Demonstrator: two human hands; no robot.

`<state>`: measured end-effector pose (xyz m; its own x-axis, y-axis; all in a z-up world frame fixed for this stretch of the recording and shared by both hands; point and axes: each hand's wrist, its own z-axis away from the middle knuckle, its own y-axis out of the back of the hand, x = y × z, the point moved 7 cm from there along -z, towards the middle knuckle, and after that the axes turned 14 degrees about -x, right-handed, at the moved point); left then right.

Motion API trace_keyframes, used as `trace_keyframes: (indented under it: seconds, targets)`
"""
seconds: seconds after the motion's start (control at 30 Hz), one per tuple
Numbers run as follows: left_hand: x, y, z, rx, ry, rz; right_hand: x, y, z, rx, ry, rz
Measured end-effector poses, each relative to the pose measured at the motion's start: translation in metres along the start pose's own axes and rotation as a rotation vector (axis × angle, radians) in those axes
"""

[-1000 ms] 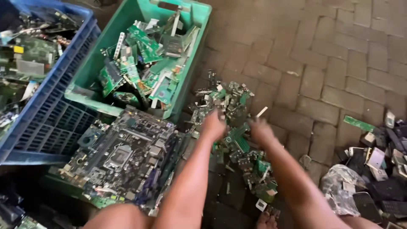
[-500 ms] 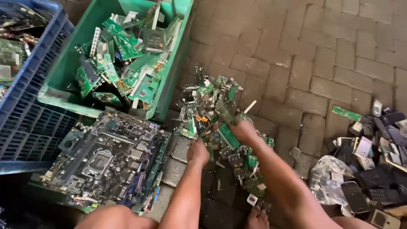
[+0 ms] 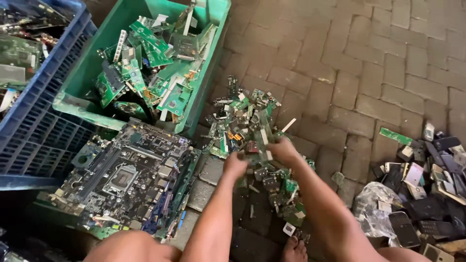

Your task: The person sorts various circuit boards and electronic components from a pile on the floor into green and blue plastic crates by hand.

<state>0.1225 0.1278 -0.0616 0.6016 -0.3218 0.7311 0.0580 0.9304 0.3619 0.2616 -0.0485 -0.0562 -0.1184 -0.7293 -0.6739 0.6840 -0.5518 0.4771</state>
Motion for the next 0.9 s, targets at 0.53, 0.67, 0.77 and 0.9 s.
trace_keyframes:
  seconds: [0.53,0.67,0.77,0.9]
  targets:
    - [-0.028,0.035,-0.027,0.183,-0.098,0.708,-0.064,-0.019,0.001,-0.265,0.246,-0.662]
    - [-0.009,0.024,-0.008,0.051,-0.05,1.26,-0.115,-0.029,0.044,-0.323,0.391,-0.472]
    - [0.025,0.04,0.028,0.038,-0.04,1.046,-0.096,-0.048,0.015,-0.33,0.395,-0.398]
    - [-0.062,0.025,-0.044,0.257,0.145,0.569,-0.093,-0.059,0.018,-0.432,0.402,-0.437]
